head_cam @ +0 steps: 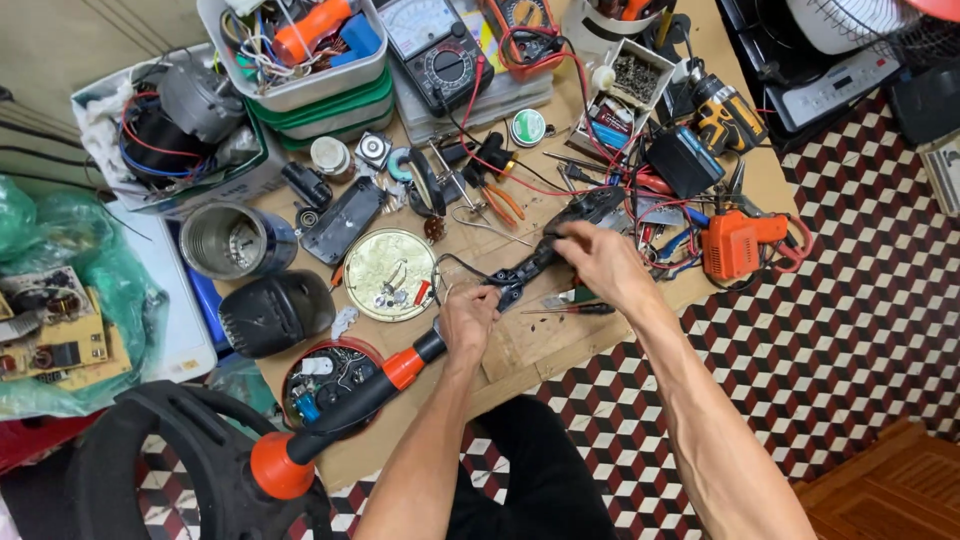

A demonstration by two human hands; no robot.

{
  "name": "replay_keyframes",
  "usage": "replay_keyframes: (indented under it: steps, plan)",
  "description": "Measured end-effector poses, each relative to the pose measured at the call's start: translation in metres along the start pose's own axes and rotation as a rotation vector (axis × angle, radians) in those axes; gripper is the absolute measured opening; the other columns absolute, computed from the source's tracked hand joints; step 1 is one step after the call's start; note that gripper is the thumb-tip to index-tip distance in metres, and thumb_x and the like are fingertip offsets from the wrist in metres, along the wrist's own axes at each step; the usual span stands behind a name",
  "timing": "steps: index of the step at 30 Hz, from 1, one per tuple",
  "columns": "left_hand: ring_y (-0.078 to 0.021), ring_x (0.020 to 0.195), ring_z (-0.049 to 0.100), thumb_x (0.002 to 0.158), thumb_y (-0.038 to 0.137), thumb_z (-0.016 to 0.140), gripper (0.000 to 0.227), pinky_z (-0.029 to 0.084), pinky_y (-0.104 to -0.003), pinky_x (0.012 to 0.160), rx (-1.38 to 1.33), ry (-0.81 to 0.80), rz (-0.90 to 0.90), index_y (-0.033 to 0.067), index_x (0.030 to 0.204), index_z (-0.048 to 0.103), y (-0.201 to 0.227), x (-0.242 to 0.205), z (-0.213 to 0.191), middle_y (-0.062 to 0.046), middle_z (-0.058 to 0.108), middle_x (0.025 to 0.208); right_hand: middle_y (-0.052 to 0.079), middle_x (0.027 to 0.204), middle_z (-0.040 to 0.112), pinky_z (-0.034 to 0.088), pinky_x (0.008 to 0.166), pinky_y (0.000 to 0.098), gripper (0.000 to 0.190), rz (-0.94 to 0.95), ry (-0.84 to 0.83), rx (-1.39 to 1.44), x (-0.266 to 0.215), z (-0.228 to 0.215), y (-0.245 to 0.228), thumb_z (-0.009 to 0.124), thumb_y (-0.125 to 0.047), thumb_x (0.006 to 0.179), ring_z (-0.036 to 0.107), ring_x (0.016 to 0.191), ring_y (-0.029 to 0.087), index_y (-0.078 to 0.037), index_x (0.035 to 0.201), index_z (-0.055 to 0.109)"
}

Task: Repairing and reassembling the motor and handle assembly of a handheld electric string trimmer.

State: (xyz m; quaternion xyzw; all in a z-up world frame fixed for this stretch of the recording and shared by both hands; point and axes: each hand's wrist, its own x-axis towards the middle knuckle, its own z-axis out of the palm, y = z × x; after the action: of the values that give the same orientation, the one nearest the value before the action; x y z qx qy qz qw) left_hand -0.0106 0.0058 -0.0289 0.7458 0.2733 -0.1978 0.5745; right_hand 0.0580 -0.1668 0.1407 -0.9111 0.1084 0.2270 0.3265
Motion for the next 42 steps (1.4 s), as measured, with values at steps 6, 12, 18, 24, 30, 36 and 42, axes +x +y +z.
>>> replay_keyframes:
  steps: [6, 12, 18, 24, 30, 36, 42]
  plan:
    - [-0.0115, 0.054, 0.068, 0.090, 0.020, 0.074, 0.018, 0.052, -0.027, 0.052, 0.017, -0.012, 0.027, 0.0068, 0.100, 0.082, 0.007, -0.006, -0.004, -0.004, 0.074, 0.064, 0.013, 0.099, 0.070, 0.055, 0.075, 0.0437, 0.022, -0.250, 0.229, -0.378, -0.026, 0.038, 0.139, 0.064, -0.016, 0.097, 0.067, 0.081, 0.028, -0.004, 0.114, 0.072]
    - [-0.0117, 0.075, 0.073, 0.099, 0.018, 0.059, 0.027, 0.058, -0.031, 0.055, -0.050, 0.158, 0.087, 0.0144, 0.122, 0.072, 0.006, -0.043, -0.045, -0.009, 0.077, 0.092, 0.009, 0.093, 0.060, 0.045, 0.085, 0.0407, 0.042, -0.640, 0.225, -0.687, -0.007, 0.024, 0.176, 0.070, -0.008, 0.083, 0.058, 0.094, 0.027, -0.005, 0.124, 0.067]
    - [-0.0348, 0.088, 0.072, 0.095, 0.012, 0.063, 0.026, 0.057, -0.044, 0.078, 0.395, 0.465, 0.432, 0.0087, 0.120, 0.069, -0.002, -0.122, -0.036, -0.016, 0.073, 0.103, 0.009, 0.087, 0.059, 0.047, 0.079, 0.0394, 0.053, -0.747, 0.094, -0.881, 0.007, 0.014, 0.195, 0.071, -0.010, 0.079, 0.061, 0.085, 0.024, -0.008, 0.131, 0.063]
    - [-0.0390, 0.089, 0.070, 0.092, 0.012, 0.061, 0.064, 0.057, -0.049, 0.076, 0.577, 0.379, 0.385, 0.0066, 0.153, 0.043, -0.037, -0.111, 0.014, -0.020, 0.068, 0.102, 0.009, 0.078, 0.062, 0.052, 0.055, 0.0403, 0.040, -0.831, 0.015, -0.784, 0.026, 0.012, 0.220, 0.067, -0.014, 0.092, 0.064, 0.061, 0.024, -0.004, 0.129, 0.058]
    - [-0.0390, 0.084, 0.070, 0.093, 0.016, 0.061, 0.065, 0.058, -0.051, 0.069, 0.723, 0.322, 0.271, 0.0133, 0.155, 0.039, -0.030, -0.090, 0.014, -0.026, 0.066, 0.104, 0.013, 0.090, 0.068, 0.054, 0.043, 0.0359, 0.040, -0.758, -0.100, -0.517, 0.009, -0.002, 0.193, 0.064, -0.017, 0.093, 0.065, 0.056, 0.021, 0.000, 0.129, 0.060]
    - [-0.0346, 0.084, 0.071, 0.084, 0.002, 0.059, 0.086, 0.060, -0.042, 0.063, 0.990, 0.257, 0.298, 0.0073, 0.162, 0.023, -0.047, -0.078, 0.018, -0.026, 0.067, 0.105, 0.016, 0.116, 0.064, 0.056, 0.084, 0.0425, 0.042, -0.424, -0.283, -0.267, -0.022, -0.002, 0.169, 0.077, -0.024, 0.086, 0.065, 0.097, 0.027, -0.004, 0.122, 0.069]
    - [-0.0328, 0.083, 0.071, 0.087, 0.001, 0.058, 0.084, 0.060, -0.040, 0.064, 1.039, 0.218, 0.359, 0.0062, 0.163, 0.020, -0.055, -0.078, 0.012, -0.022, 0.067, 0.100, 0.012, 0.108, 0.073, 0.053, 0.096, 0.0324, 0.043, -0.027, -0.519, 0.345, -0.042, 0.007, 0.138, 0.066, -0.020, 0.088, 0.069, 0.100, 0.018, -0.003, 0.127, 0.062]
